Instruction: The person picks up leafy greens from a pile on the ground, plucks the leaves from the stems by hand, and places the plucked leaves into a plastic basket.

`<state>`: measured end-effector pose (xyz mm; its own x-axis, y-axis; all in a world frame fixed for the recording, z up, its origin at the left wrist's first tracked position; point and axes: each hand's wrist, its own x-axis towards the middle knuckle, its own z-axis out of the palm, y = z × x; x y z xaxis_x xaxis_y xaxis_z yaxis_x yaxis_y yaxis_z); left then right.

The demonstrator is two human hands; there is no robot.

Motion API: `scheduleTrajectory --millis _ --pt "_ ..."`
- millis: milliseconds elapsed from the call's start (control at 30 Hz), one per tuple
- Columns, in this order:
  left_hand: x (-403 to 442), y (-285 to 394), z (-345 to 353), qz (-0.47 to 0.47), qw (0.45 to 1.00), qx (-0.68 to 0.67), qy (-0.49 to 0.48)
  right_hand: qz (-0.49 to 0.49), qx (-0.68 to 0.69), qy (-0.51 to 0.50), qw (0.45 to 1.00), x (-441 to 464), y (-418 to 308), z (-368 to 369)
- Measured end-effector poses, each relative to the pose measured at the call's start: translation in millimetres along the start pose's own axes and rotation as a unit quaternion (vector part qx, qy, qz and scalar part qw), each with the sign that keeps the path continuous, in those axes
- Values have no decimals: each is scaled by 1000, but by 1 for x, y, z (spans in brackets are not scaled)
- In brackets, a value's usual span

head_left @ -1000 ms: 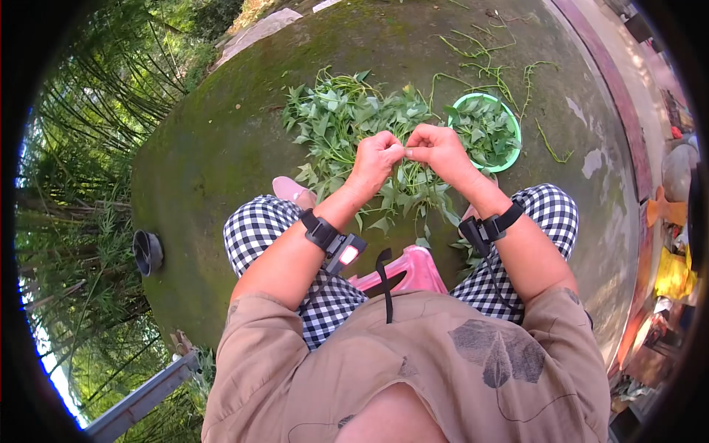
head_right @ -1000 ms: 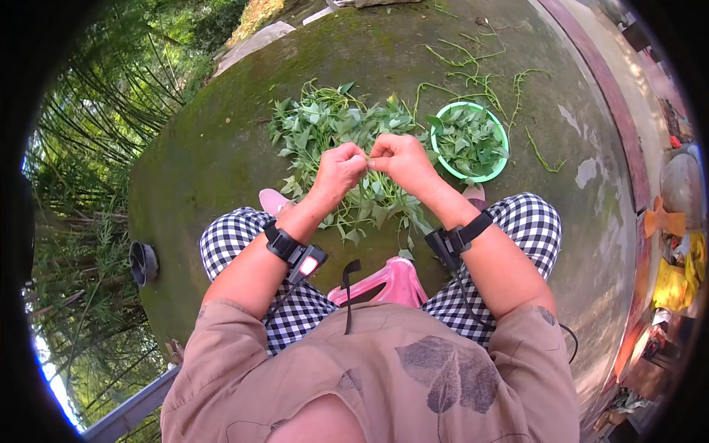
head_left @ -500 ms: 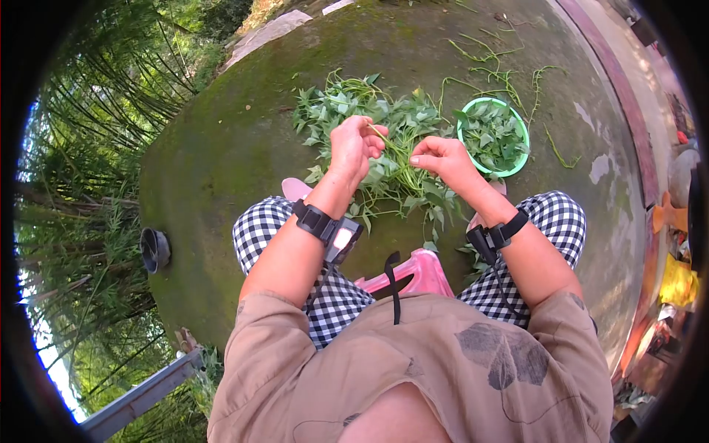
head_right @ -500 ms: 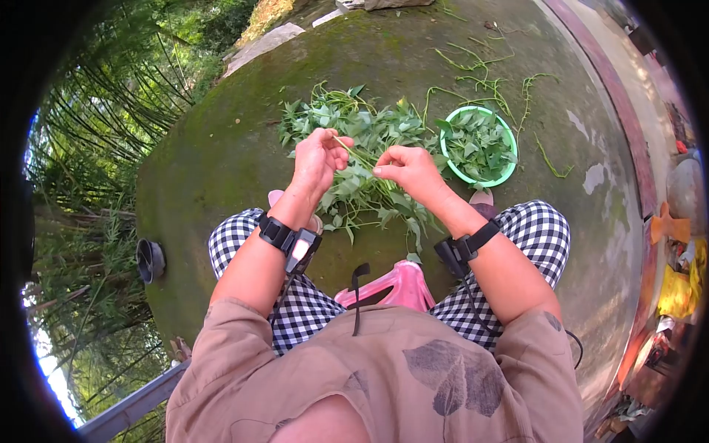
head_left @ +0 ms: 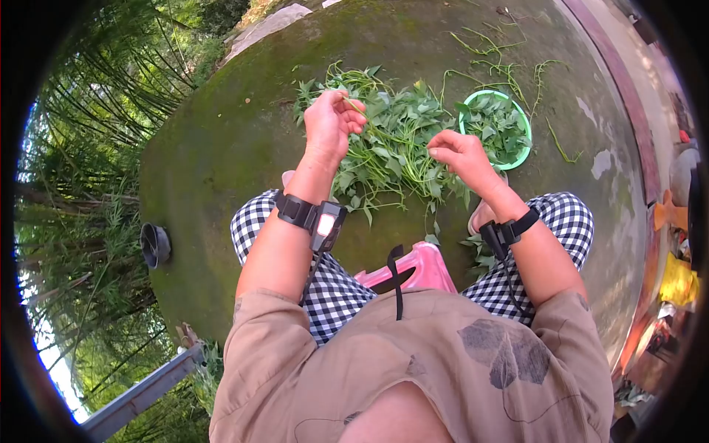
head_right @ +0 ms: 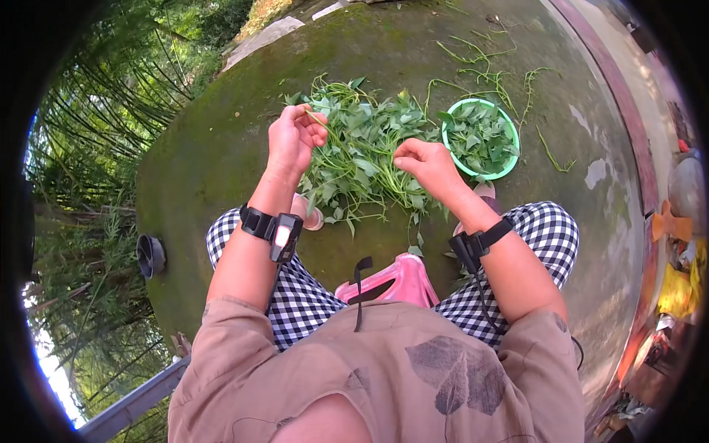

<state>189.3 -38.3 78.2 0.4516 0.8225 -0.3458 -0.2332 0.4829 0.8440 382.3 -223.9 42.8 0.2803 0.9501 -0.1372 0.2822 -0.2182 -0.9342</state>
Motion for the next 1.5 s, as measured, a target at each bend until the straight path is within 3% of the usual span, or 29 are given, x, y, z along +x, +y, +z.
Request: scheduleTrajectory --millis 133,267,333,367,400,500,567,667,767,933,1033,1367,1500 --pt "-8 -23 16 -57 996 -5 -64 43 64 -97 992 -1 -15 15" --pt "-5 -28 17 -89 993 -13 -81 79 93 -89 989 1 -7 26" --pt "-9 -23 21 31 976 217 10 9 -51 -74 996 4 1 20" --pt "-10 -23 23 91 939 328 54 -25 -122 -66 990 5 5 19" --pt "-7 -18 20 268 847 455 55 8 -164 -78 983 1 -5 15" --pt "-18 -16 20 384 705 585 -112 -13 -249 -87 965 -2 3 14" --pt "-25 -33 20 329 667 637 -203 -21 -268 -82 960 -5 5 13" --pt "-25 -59 13 306 602 688 -267 -39 -278 -73 957 -4 5 13" --pt "-20 -64 10 281 636 669 -263 -43 -280 -58 957 -1 6 9" --pt "-21 -55 18 15 885 405 -229 -45 -262 -42 963 -3 3 14" --pt "-26 -59 24 -68 942 287 -161 -49 -236 -42 970 -4 2 20" --pt "0 -26 2 6 992 107 -64 -24 -225 -63 972 -8 12 14" --pt "12 7 -21 25 993 -32 -112 -3 -215 -67 974 -10 25 7"
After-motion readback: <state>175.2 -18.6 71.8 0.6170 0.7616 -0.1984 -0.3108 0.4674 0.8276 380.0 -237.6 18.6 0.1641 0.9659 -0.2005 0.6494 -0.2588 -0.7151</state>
